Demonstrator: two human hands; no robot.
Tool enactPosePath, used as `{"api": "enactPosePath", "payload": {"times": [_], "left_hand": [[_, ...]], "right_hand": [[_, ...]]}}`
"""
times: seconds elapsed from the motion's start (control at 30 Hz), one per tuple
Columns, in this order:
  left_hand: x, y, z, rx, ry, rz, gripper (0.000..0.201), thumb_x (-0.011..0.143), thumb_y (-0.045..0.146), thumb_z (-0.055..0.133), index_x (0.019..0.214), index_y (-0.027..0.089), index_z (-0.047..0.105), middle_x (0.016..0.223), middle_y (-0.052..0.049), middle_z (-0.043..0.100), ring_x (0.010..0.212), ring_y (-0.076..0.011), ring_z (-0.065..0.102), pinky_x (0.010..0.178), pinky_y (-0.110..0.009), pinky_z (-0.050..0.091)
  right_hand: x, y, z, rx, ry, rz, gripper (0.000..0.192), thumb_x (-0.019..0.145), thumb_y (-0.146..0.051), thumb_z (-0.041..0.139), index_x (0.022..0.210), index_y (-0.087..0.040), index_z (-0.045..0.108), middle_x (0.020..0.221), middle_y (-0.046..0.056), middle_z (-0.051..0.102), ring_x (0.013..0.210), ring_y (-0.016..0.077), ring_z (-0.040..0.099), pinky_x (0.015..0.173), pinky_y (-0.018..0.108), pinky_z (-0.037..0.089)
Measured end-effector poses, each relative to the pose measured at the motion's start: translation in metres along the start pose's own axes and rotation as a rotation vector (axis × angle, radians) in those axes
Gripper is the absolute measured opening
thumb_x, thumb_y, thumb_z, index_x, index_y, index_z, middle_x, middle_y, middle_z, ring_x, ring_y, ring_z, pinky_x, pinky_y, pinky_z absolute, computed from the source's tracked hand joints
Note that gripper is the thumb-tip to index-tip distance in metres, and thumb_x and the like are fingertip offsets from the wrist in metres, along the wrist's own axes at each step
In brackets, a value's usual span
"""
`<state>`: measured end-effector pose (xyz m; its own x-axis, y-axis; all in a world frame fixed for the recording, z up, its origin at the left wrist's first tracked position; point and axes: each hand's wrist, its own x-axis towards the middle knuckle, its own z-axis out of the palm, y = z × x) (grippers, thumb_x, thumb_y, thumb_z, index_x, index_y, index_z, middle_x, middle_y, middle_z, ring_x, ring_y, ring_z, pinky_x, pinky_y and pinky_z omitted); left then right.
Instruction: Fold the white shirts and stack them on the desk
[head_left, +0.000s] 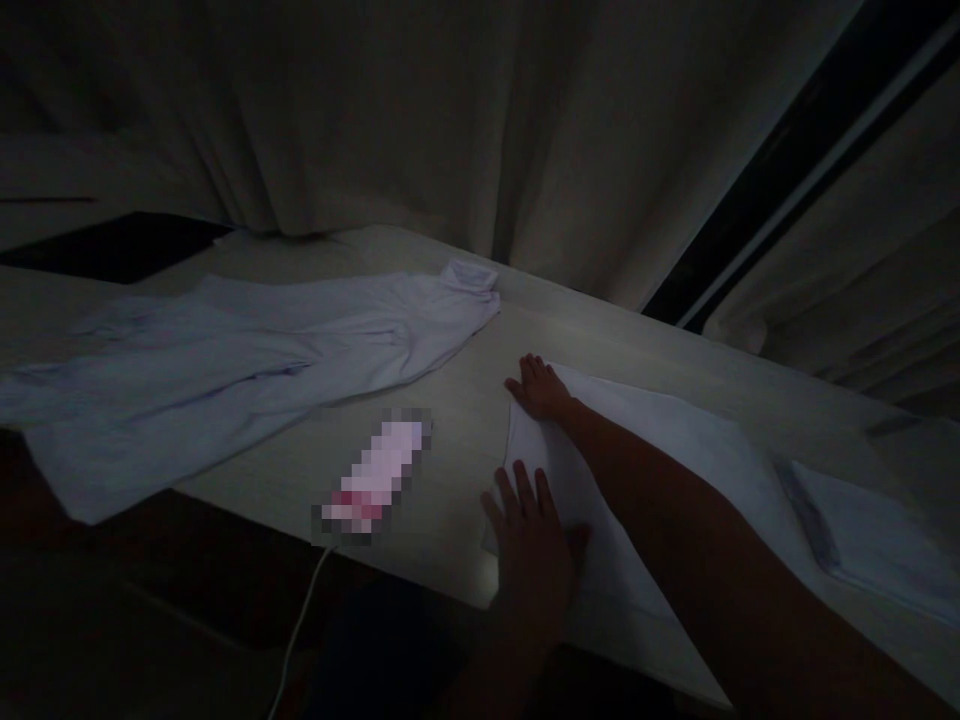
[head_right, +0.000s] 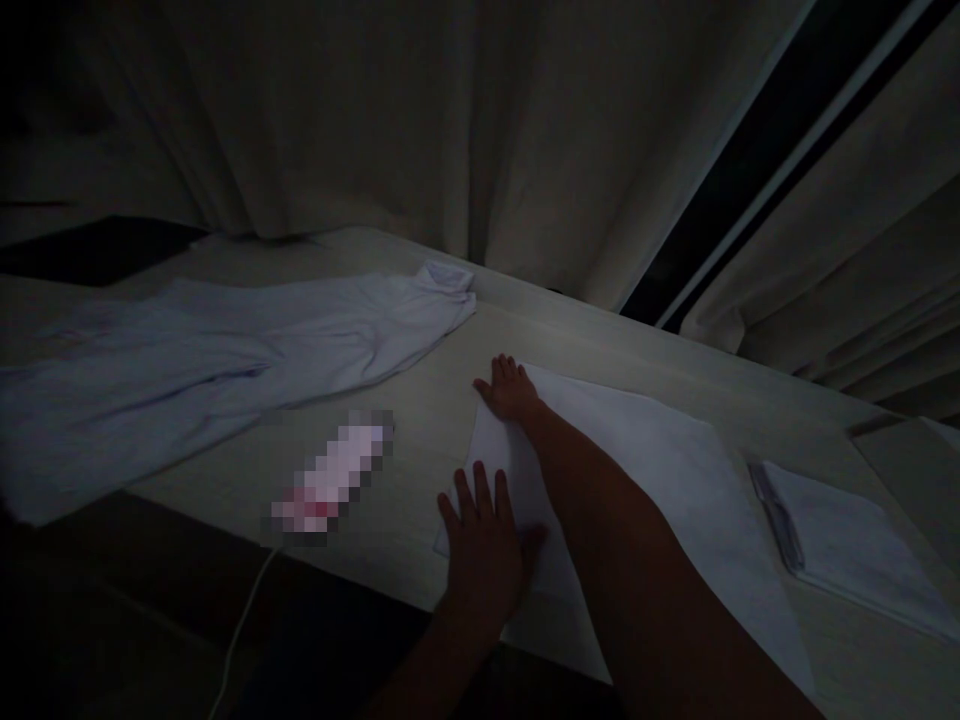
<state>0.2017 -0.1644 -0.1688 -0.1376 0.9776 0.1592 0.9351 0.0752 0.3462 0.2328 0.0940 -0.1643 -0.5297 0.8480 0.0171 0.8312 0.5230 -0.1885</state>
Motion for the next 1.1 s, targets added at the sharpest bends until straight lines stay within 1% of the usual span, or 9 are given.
{"api": "enactPosePath", "payload": {"times": [0.17, 0.27, 0.33, 0.43, 0.53, 0.63, 0.77, 0.97, 1.1], "left_hand": [[-0.001, 0.001, 0.0, 0.002, -0.001, -0.004, 0.09, 0.083, 0.072, 0.033, 0.149, 0.012, 0.028, 0.158, -0.02, 0.011, 0.145, -0.0427, -0.002, 0.113, -0.067, 0.002], [-0.001, 0.004, -0.003, 0.011, -0.001, -0.015, 0.091, 0.082, 0.073, 0.031, 0.149, 0.012, 0.029, 0.159, -0.018, 0.012, 0.145, -0.0424, -0.002, 0.113, -0.066, 0.003], [0.0, 0.005, -0.007, 0.019, 0.001, -0.014, 0.087, 0.084, 0.071, 0.03, 0.15, 0.013, 0.029, 0.159, -0.017, 0.014, 0.145, -0.0423, -0.001, 0.113, -0.066, 0.004], [0.001, 0.004, -0.012, 0.031, -0.003, 0.021, 0.074, 0.09, 0.058, 0.031, 0.151, 0.018, 0.023, 0.159, -0.014, 0.016, 0.145, -0.0412, 0.0, 0.112, -0.067, 0.005], [0.001, 0.001, -0.014, 0.055, -0.013, 0.089, 0.069, 0.09, 0.048, 0.037, 0.152, 0.025, 0.017, 0.16, -0.009, 0.013, 0.145, -0.0412, -0.001, 0.111, -0.068, 0.004], [-0.001, 0.0, -0.013, 0.112, -0.023, 0.104, 0.068, 0.09, 0.042, 0.04, 0.152, 0.027, 0.019, 0.161, -0.009, 0.009, 0.145, -0.0416, -0.001, 0.11, -0.069, 0.002], [-0.002, 0.005, -0.013, 0.163, -0.012, 0.044, 0.062, 0.093, 0.044, 0.031, 0.151, 0.023, 0.026, 0.16, -0.012, 0.013, 0.145, -0.0405, 0.002, 0.111, -0.067, 0.004], [-0.005, 0.01, -0.017, 0.153, 0.052, 0.075, 0.065, 0.094, 0.05, 0.025, 0.149, 0.017, 0.029, 0.159, -0.015, 0.016, 0.145, -0.0415, 0.004, 0.11, -0.067, 0.006], [-0.006, 0.012, -0.018, 0.187, 0.055, 0.08, 0.065, 0.094, 0.05, 0.024, 0.149, 0.017, 0.032, 0.158, -0.016, 0.018, 0.144, -0.0437, 0.005, 0.108, -0.069, 0.008]], "right_hand": [[0.008, 0.003, -0.003, 0.034, 0.001, 0.009, 0.089, 0.093, -0.07, 0.009, 0.151, -0.004, 0.017, 0.158, 0.019, 0.011, 0.146, 0.0321, 0.006, 0.116, 0.052, 0.007], [-0.011, -0.014, -0.017, 0.047, 0.049, -0.017, 0.081, 0.096, -0.064, 0.012, 0.152, -0.005, 0.013, 0.159, 0.017, 0.007, 0.146, 0.0301, 0.004, 0.116, 0.053, 0.006], [-0.042, -0.035, -0.028, 0.064, 0.083, -0.078, 0.077, 0.098, -0.061, 0.012, 0.153, -0.006, 0.01, 0.16, 0.014, 0.006, 0.147, 0.0265, 0.002, 0.117, 0.05, 0.006], [-0.11, -0.067, -0.036, 0.082, 0.099, -0.229, 0.072, 0.098, -0.059, 0.016, 0.154, -0.013, 0.011, 0.16, 0.007, 0.007, 0.147, 0.0205, 0.0, 0.119, 0.044, 0.004], [-0.18, -0.081, -0.03, 0.105, 0.061, -0.232, 0.067, 0.099, -0.055, 0.019, 0.154, -0.018, 0.01, 0.16, 0.004, 0.01, 0.147, 0.0191, 0.002, 0.12, 0.044, 0.007], [-0.231, -0.07, -0.019, 0.111, 0.034, -0.117, 0.062, 0.101, -0.051, 0.018, 0.154, -0.019, 0.014, 0.159, 0.004, 0.014, 0.147, 0.0201, 0.006, 0.119, 0.045, 0.013], [-0.275, -0.041, -0.012, 0.027, 0.045, 0.008, 0.061, 0.101, -0.051, 0.021, 0.152, -0.02, 0.022, 0.158, 0.005, 0.018, 0.147, 0.022, 0.008, 0.119, 0.047, 0.012], [-0.33, -0.002, -0.024, -0.065, 0.043, 0.117, 0.066, 0.098, -0.057, 0.027, 0.153, -0.022, 0.019, 0.159, 0.006, 0.015, 0.147, 0.0241, 0.006, 0.118, 0.05, 0.011], [-0.375, 0.036, -0.031, -0.096, 0.048, 0.263, 0.064, 0.098, -0.058, 0.026, 0.153, -0.026, 0.02, 0.159, 0.005, 0.014, 0.146, 0.0234, 0.006, 0.117, 0.05, 0.013]]}}
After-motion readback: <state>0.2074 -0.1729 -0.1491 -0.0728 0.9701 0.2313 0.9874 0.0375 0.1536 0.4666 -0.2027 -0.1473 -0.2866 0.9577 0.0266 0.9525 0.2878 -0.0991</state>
